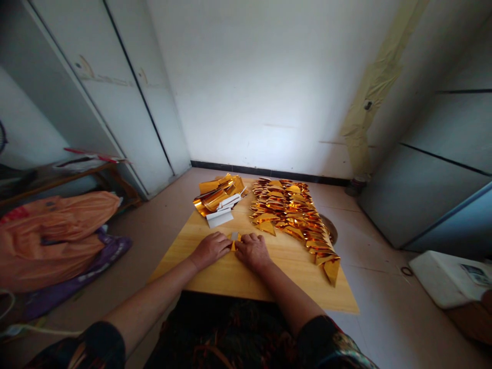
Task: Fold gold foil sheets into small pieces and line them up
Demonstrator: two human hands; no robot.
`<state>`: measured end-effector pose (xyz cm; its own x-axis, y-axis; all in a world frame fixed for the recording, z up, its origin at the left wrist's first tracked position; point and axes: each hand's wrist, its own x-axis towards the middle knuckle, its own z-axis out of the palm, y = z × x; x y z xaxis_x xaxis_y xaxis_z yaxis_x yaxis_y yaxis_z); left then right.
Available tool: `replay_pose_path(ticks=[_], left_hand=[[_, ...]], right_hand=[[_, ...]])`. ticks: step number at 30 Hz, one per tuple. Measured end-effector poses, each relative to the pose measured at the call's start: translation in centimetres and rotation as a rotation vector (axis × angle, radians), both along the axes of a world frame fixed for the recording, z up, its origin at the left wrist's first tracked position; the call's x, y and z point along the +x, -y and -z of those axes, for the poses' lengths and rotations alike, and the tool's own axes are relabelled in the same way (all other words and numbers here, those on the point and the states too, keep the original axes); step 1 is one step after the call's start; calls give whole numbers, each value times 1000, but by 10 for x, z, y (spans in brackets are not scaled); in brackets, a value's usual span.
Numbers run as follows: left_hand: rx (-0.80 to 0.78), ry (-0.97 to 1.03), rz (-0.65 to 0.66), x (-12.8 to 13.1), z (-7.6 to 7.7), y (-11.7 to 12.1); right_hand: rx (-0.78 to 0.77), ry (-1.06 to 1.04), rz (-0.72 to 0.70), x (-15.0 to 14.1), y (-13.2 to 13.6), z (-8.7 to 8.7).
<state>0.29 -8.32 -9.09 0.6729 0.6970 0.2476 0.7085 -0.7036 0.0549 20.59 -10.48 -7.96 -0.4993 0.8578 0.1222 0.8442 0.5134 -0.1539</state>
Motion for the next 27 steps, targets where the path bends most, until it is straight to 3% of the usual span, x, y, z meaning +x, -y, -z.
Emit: replay_pose_path(ticks=[10, 18, 27], left_hand=[[140, 15, 3, -1, 6, 1], [226, 100, -44, 2, 11, -4], [71, 197, -114, -1, 10, -1]], right_hand=[[2, -55, 13, -1, -2, -1], [48, -81, 86, -4, -8, 16], [11, -71, 91, -4, -17, 10]])
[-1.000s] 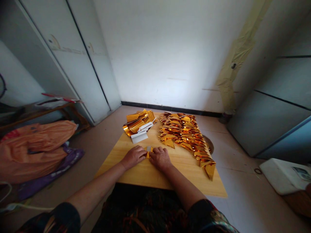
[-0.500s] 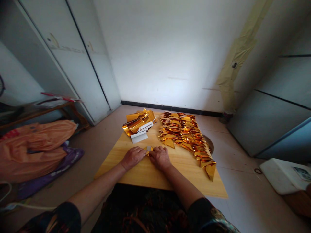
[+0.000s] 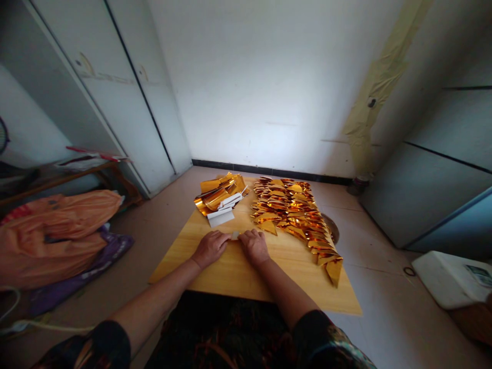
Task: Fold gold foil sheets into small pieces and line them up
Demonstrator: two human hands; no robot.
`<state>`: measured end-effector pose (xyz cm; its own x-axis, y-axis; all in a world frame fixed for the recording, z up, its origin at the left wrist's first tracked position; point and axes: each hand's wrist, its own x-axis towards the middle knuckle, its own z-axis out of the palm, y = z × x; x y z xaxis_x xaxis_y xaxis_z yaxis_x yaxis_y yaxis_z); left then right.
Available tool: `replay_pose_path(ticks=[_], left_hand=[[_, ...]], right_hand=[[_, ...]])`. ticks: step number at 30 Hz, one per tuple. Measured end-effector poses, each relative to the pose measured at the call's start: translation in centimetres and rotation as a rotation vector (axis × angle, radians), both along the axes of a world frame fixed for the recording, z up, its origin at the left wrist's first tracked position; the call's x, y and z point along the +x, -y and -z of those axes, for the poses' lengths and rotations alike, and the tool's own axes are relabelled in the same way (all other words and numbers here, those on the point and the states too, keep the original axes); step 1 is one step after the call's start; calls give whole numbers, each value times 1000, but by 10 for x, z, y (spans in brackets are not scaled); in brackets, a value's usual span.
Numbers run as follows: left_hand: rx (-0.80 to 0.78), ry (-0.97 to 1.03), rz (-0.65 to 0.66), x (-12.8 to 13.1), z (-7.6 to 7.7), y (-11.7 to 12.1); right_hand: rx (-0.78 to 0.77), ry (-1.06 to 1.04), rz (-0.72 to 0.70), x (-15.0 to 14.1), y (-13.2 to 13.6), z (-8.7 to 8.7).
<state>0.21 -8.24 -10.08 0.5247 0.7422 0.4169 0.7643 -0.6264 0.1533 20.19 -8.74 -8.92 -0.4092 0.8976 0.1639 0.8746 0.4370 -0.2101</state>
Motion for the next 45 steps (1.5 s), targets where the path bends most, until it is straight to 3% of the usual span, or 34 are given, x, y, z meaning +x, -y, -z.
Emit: replay_pose_path(ticks=[6, 12, 26, 35, 45], left_hand=[[-239, 247, -193, 5, 5, -12], [-337, 302, -280, 14, 3, -18], [-341, 213, -410, 26, -1, -10], [-358, 278, -457, 29, 0, -10], [-310, 341, -428, 26, 6, -14]], right_hand=[[-108, 7, 111, -7, -11, -11], [-140, -3, 274, -14, -16, -11], [-55, 33, 227, -16, -13, -7], [-73, 58, 247, -16, -13, -11], [-75, 28, 252, -17, -13, -9]])
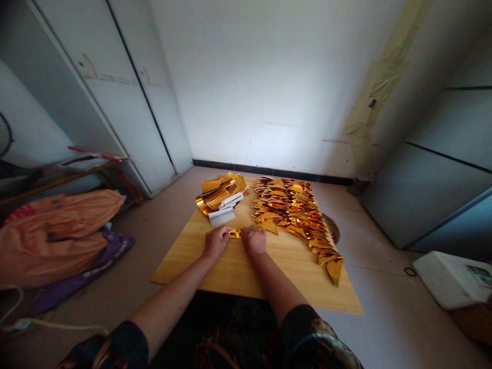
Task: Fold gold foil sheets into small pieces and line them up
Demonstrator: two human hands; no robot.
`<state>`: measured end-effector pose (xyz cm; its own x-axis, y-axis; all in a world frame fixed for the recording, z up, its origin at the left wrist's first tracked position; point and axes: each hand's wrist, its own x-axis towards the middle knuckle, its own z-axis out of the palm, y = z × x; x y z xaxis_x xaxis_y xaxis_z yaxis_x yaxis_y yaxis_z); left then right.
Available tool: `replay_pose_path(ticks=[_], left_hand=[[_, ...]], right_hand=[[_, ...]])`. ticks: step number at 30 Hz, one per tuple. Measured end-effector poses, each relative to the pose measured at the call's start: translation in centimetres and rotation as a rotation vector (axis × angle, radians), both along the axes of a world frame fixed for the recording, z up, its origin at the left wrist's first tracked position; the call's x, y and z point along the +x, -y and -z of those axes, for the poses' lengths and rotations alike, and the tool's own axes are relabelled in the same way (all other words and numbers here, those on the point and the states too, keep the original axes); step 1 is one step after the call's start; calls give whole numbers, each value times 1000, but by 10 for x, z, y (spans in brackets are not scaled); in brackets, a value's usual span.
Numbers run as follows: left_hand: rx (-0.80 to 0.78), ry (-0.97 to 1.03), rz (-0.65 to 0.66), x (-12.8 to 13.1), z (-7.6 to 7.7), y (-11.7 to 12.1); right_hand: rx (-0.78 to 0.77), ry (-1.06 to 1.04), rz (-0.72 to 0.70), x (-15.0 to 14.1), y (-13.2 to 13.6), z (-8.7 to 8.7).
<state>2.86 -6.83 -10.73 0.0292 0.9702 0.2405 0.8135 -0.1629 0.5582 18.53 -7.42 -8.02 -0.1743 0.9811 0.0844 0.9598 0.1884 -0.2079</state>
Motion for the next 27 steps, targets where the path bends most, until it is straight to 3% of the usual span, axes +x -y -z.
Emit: replay_pose_path(ticks=[15, 22, 27], left_hand=[[44, -295, 73, 5, -11, 10], [34, -323, 77, 6, -15, 14], [75, -436, 233, 1, -19, 11]], right_hand=[[4, 1, 52, 0, -3, 5], [72, -77, -5, 8, -3, 12], [46, -79, -39, 13, -4, 12]])
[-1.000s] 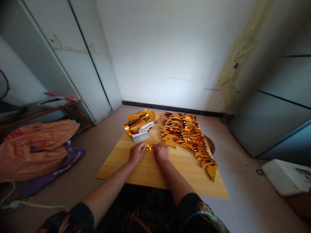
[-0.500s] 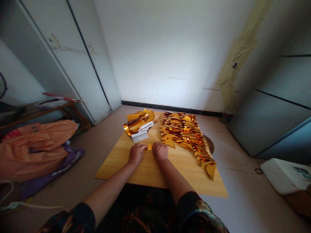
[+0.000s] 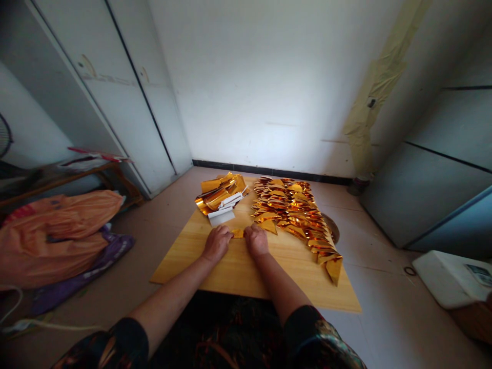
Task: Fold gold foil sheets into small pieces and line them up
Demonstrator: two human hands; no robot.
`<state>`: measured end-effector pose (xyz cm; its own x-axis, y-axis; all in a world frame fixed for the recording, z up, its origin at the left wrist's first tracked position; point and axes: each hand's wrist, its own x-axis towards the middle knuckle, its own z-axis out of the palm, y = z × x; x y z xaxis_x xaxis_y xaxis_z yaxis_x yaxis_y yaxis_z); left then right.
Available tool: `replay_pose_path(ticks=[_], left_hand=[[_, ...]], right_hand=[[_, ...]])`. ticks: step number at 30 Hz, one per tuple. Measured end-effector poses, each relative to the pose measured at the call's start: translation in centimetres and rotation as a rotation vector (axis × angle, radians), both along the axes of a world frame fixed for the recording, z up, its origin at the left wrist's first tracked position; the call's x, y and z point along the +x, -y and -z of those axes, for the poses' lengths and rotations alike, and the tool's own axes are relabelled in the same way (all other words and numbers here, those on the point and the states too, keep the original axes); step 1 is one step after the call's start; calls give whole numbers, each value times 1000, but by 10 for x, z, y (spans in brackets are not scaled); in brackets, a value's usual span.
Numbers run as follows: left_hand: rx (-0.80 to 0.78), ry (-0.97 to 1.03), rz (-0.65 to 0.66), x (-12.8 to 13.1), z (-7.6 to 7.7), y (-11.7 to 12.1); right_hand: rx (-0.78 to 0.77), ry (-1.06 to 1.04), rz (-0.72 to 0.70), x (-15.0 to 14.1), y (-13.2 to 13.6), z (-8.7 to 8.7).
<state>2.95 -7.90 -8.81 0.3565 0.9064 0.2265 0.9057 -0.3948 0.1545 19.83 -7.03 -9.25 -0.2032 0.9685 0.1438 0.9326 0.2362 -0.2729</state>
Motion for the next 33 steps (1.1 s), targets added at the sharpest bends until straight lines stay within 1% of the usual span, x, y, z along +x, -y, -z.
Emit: replay_pose_path(ticks=[3, 6, 8, 10, 13, 17, 20, 22, 27, 33], left_hand=[[-19, -6, 90, -4, 0, -4], [-49, 44, 81, -3, 2, -7], [-69, 73, 53, -1, 4, -7], [-75, 84, 41, 0, 6, -7], [-59, 78, 74, -5, 9, -5], [-17, 43, 185, -21, 10, -3], [34, 12, 283, -32, 12, -2], [58, 8, 314, -37, 14, -1], [81, 52, 269, -37, 17, 2], [93, 13, 224, -34, 14, 4]], right_hand=[[22, 60, -67, 1, 0, -3], [36, 133, -173, -1, -1, -7], [11, 150, -193, -4, -3, -9], [-17, 140, -154, -8, -4, -11], [-66, 99, -61, -13, -5, -15], [-118, 40, -7, -15, -3, -20], [-123, 21, 4, -14, -1, -23], [-122, 16, 24, -14, 1, -24], [-140, 45, 119, -25, 3, -27], [-188, 67, 215, -38, 0, -31]])
